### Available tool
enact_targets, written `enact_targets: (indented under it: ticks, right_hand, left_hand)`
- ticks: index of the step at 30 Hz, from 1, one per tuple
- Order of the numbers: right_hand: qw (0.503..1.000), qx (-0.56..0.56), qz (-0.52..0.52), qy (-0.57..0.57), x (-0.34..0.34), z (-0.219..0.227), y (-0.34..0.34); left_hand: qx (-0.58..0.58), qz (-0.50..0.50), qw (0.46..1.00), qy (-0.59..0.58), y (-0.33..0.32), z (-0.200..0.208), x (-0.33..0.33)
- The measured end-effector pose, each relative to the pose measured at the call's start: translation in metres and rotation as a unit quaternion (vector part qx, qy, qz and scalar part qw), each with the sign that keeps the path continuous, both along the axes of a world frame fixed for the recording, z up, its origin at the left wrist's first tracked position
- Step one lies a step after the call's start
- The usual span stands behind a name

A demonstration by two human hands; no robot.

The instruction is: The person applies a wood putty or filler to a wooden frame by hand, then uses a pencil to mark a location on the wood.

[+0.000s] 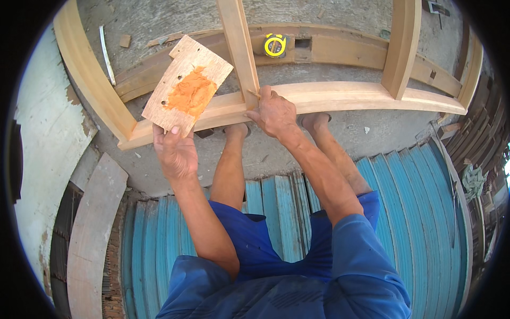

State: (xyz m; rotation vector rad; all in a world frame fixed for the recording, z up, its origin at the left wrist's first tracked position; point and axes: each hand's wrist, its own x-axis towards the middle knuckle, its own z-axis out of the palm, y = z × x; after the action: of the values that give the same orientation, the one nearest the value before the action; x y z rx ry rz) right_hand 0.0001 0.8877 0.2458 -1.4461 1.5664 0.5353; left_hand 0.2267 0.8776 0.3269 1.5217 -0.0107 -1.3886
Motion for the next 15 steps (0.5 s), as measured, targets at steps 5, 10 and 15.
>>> enact_targets:
  ticks: [5, 10, 15]
  right_hand:
    - [0.998, 0.036, -0.04, 0.026, -0.001, -0.005, -0.001]
    - [1.0, -0.019, -0.004, -0.01, -0.003, 0.006, 0.004]
    - [0.995, 0.036, -0.09, 0.019, -0.001, 0.003, -0.004]
  left_hand:
    - [-0.015, 0.023, 0.999, 0.025, -0.003, 0.003, -0.002]
    - [-0.025, 0.014, 0.999, 0.028, -0.004, 0.001, -0.002]
    - [-0.013, -0.009, 1.0, 0.003, -0.002, -0.001, -0.003]
